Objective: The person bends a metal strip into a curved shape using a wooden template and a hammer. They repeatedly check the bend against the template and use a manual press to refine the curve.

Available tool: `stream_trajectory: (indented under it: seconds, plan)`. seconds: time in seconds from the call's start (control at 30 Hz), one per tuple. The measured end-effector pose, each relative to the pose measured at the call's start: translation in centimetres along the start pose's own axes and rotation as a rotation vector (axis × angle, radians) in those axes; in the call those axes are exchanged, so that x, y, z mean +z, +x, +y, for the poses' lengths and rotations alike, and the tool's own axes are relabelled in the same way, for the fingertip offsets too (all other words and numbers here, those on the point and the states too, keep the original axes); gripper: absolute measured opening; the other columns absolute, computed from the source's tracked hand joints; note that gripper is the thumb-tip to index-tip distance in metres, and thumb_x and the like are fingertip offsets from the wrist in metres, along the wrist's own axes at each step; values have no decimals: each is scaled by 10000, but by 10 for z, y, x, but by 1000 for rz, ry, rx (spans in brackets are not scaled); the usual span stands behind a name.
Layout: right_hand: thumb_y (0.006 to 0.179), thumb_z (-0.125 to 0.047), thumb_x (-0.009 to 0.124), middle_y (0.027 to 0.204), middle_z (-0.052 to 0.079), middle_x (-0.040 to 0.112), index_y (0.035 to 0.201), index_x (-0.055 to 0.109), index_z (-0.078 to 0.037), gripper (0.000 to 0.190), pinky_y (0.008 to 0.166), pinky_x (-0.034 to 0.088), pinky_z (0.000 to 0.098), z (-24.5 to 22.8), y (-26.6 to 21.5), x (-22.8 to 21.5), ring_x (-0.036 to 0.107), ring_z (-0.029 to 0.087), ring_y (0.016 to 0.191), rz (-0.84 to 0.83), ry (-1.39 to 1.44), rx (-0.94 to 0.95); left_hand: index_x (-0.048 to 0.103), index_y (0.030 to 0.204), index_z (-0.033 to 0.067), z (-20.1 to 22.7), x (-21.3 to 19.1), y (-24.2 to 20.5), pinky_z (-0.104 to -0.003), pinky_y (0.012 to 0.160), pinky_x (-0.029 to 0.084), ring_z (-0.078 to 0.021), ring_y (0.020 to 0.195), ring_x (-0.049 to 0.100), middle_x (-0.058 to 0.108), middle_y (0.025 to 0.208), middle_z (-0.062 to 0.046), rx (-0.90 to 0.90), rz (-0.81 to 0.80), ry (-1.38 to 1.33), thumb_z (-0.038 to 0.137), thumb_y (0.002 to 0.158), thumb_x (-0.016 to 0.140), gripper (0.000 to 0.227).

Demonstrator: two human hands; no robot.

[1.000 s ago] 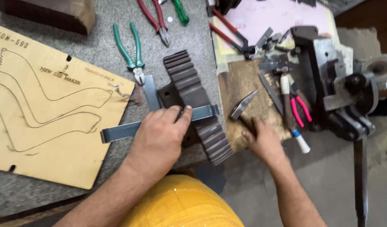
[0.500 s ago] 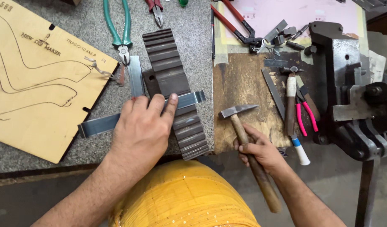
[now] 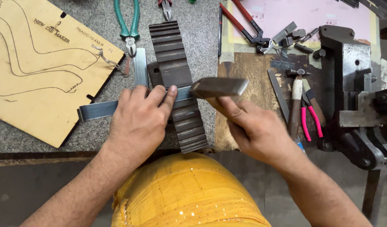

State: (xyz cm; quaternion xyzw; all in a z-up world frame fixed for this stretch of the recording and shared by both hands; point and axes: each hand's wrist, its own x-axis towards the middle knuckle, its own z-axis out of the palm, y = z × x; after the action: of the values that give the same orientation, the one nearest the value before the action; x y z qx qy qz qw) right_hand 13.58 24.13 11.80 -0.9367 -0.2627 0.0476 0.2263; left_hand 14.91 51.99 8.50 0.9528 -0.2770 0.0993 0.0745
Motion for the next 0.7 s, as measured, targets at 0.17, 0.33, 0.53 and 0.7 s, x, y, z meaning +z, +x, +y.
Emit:
stream_trajectory:
  seconds: [0.17, 0.33, 0.53, 0.7]
  plan:
    - [903, -9, 635, 1076, 136, 667, 1584, 384, -165, 742, 736, 574, 431, -7, 8, -9, 696, 339, 890, 116, 43, -161, 705, 1312, 45, 0, -2, 2, -392, 778, 444, -233, 869, 547, 624, 986, -48, 10, 34, 10, 94, 853, 589, 477]
    - [849, -11, 614, 1137, 177, 664, 1575, 387, -144, 772, 708, 581, 448, -14, 11, -8, 696, 372, 902, 111, -26, -164, 709, 1305, 47, -2, -1, 4, -397, 763, 439, -231, 857, 546, 606, 932, -37, 20, 45, 24, 124, 872, 582, 458]
    - [799, 10, 689, 1017, 149, 694, 1554, 437, -168, 816, 681, 564, 451, -3, -2, -1, 695, 355, 856, -45, -71, 9, 719, 1284, 42, -2, 3, -1, -393, 790, 444, -233, 874, 552, 613, 959, -36, 25, 87, -6, 127, 872, 585, 442]
    - [871, 37, 734, 1026, 79, 690, 1580, 420, -76, 784, 694, 551, 329, 39, -31, 17, 644, 160, 811, 231, 310, 241, 721, 1283, 37, -10, 1, -2, -397, 812, 472, -244, 864, 574, 661, 1073, -85, 42, 172, -127, 59, 841, 599, 459]
